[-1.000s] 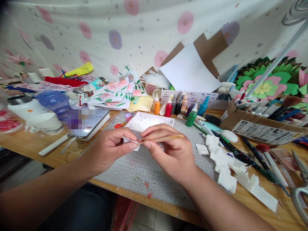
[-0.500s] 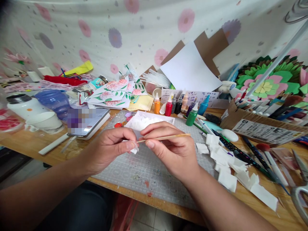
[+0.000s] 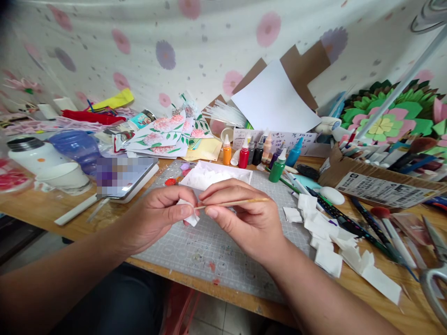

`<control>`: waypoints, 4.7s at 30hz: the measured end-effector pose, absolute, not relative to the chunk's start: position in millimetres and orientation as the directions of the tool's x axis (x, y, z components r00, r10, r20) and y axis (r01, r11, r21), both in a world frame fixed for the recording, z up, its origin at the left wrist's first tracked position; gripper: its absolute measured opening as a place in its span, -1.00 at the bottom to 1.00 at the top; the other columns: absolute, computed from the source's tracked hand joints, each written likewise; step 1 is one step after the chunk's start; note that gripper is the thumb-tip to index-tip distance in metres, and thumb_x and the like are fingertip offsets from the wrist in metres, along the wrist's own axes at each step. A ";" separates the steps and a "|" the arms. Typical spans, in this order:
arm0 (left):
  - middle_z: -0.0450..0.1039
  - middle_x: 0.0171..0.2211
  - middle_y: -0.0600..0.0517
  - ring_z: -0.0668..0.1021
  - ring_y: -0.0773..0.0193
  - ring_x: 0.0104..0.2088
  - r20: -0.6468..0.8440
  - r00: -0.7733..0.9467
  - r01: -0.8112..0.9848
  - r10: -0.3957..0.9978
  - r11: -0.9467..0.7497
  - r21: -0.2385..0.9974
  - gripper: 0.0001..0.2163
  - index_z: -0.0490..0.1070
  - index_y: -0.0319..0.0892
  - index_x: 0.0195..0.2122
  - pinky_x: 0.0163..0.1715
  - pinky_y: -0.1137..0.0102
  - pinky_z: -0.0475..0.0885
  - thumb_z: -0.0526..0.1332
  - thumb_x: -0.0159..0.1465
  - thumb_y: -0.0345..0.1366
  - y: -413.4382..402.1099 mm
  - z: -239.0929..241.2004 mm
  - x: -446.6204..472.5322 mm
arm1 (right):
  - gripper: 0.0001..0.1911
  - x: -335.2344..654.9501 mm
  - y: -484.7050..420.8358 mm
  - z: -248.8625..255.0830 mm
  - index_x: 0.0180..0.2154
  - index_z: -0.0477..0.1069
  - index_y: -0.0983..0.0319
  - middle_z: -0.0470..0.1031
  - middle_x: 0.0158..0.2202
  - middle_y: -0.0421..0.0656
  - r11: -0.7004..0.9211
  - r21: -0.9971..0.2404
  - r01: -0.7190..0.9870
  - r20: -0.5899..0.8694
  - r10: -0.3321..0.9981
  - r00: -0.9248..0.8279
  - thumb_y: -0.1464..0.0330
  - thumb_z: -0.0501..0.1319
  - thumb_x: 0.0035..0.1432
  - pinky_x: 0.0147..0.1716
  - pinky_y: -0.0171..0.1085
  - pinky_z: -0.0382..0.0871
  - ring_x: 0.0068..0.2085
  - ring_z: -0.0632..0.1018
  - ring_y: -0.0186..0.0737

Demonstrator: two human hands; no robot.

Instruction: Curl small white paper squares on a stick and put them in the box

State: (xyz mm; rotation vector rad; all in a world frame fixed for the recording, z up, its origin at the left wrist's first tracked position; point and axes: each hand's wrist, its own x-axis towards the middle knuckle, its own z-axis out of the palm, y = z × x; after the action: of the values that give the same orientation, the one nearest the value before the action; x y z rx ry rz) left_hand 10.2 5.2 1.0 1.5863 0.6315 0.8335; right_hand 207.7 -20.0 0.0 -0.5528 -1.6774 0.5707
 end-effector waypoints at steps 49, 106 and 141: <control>0.28 -0.46 0.10 0.31 0.30 -0.39 0.111 0.613 0.014 0.782 -0.151 0.988 -0.79 0.39 -0.18 -0.44 -0.36 0.37 0.17 0.24 0.24 -0.16 6.9 -1.8 6.7 | -0.77 207.1 -20.5 2.0 -0.26 0.61 0.16 0.65 -0.34 -0.13 0.771 -0.632 0.074 0.745 0.632 -0.214 0.56 0.31 0.07 -0.22 -0.20 0.55 -0.23 0.63 -0.18; 0.39 -0.41 0.10 0.44 0.29 -0.35 0.397 0.387 0.325 0.832 -0.526 0.786 -0.81 0.33 -0.16 -0.40 -0.30 0.38 0.33 0.35 0.08 -0.27 1.7 2.0 24.6 | -0.87 202.5 -5.1 -10.1 -0.46 0.58 0.17 0.63 -0.46 -0.17 0.654 -0.754 0.055 0.651 0.756 -0.066 0.48 0.32 0.07 -0.27 -0.21 0.54 -0.31 0.63 -0.21; 0.46 -0.02 -0.10 0.45 -0.02 0.04 0.429 0.096 0.793 0.898 -0.330 0.512 -0.75 0.55 -0.11 -0.14 0.09 0.05 0.27 0.18 0.18 -0.29 68.8 -16.7 11.1 | -0.88 241.1 42.0 -33.1 -0.57 0.49 0.21 0.61 -0.35 -0.08 0.438 -0.774 0.457 0.575 0.789 0.217 0.36 0.31 -0.03 -0.05 -0.05 0.40 -0.17 0.59 -0.09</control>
State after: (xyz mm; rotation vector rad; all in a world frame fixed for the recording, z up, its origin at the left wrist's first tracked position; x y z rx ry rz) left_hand 11.1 68.8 -16.7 2.2093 1.7218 1.0491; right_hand 241.1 42.0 -33.1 -1.1895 -1.4193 0.3278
